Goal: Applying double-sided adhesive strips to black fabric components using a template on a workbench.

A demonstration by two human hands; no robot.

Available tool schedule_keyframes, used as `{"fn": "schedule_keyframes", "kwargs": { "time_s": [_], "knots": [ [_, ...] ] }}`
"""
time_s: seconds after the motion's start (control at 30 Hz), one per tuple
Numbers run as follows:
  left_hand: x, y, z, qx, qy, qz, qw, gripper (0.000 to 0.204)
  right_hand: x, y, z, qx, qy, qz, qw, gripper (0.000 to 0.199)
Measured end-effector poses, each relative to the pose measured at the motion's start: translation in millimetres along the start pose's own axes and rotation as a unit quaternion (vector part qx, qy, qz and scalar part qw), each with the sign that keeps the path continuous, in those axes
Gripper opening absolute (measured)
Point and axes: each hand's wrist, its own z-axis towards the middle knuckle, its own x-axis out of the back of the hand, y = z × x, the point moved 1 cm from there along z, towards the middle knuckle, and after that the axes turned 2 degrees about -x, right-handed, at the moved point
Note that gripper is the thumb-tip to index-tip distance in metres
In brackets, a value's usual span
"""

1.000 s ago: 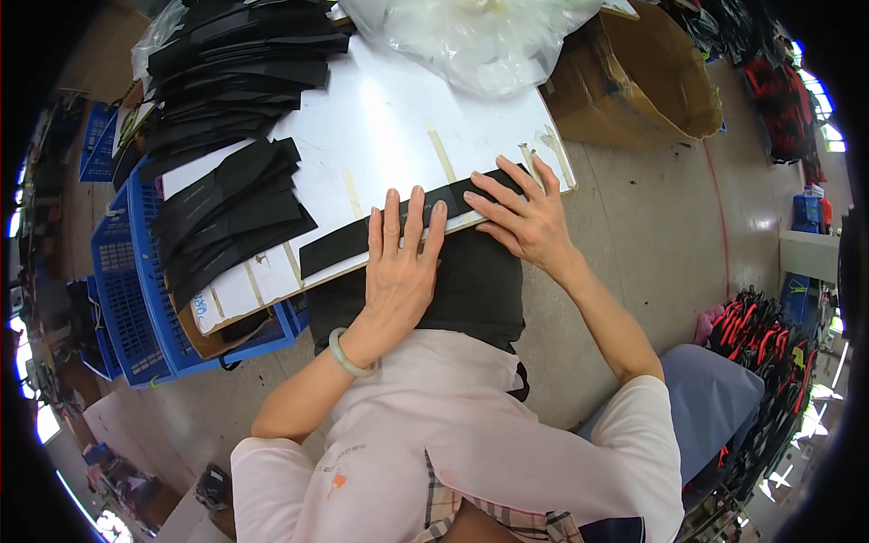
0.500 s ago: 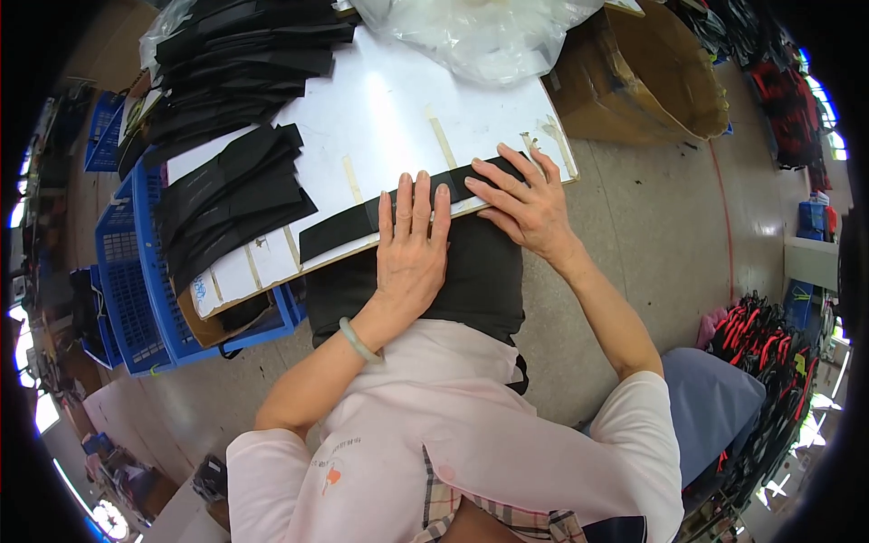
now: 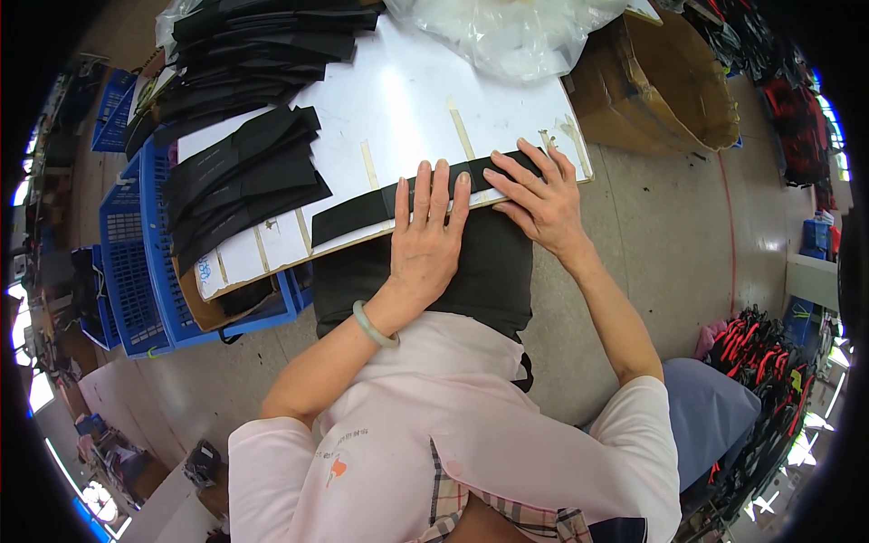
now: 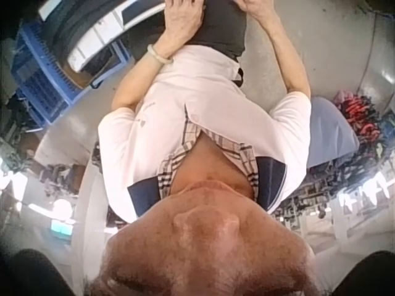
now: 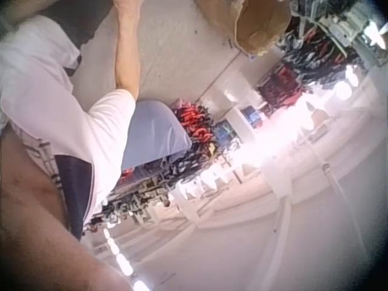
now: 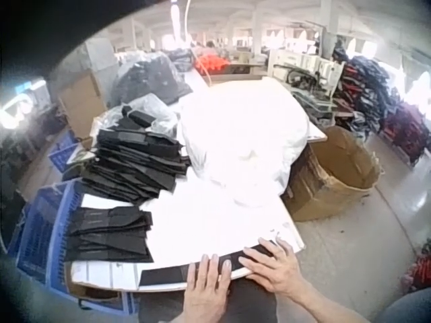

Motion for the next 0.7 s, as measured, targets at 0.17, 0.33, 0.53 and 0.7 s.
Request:
{"fn": "schedule_keyframes", "kwargs": {
  "time_s": [0.17, 0.33, 0.53, 0.7],
  "knots": [
    [2.6, -0.3, 1.3, -0.003, 0.008, -0.014, 1.000, 0.068, -0.7, -0.1, 0.2, 0.007, 0.007, 0.002, 1.000, 0.043],
    [-0.7, 0.3, 1.0, -0.005, 0.029, 0.017, 0.999, 0.061, 1.9, -1.5, 1.1, 0.005, 0.001, -0.010, 1.000, 0.043],
    [-1.3, -1.0, 0.2, -0.010, 0.037, 0.025, 0.999, 0.055, 1.8, -1.9, 1.9, 0.012, 0.000, -0.017, 1.000, 0.043],
    [-0.4, -1.3, -0.2, -0.010, 0.040, 0.011, 0.999, 0.054, 1.2, -1.8, 0.8, 0.017, 0.005, -0.019, 1.000, 0.043]
  ]
}}
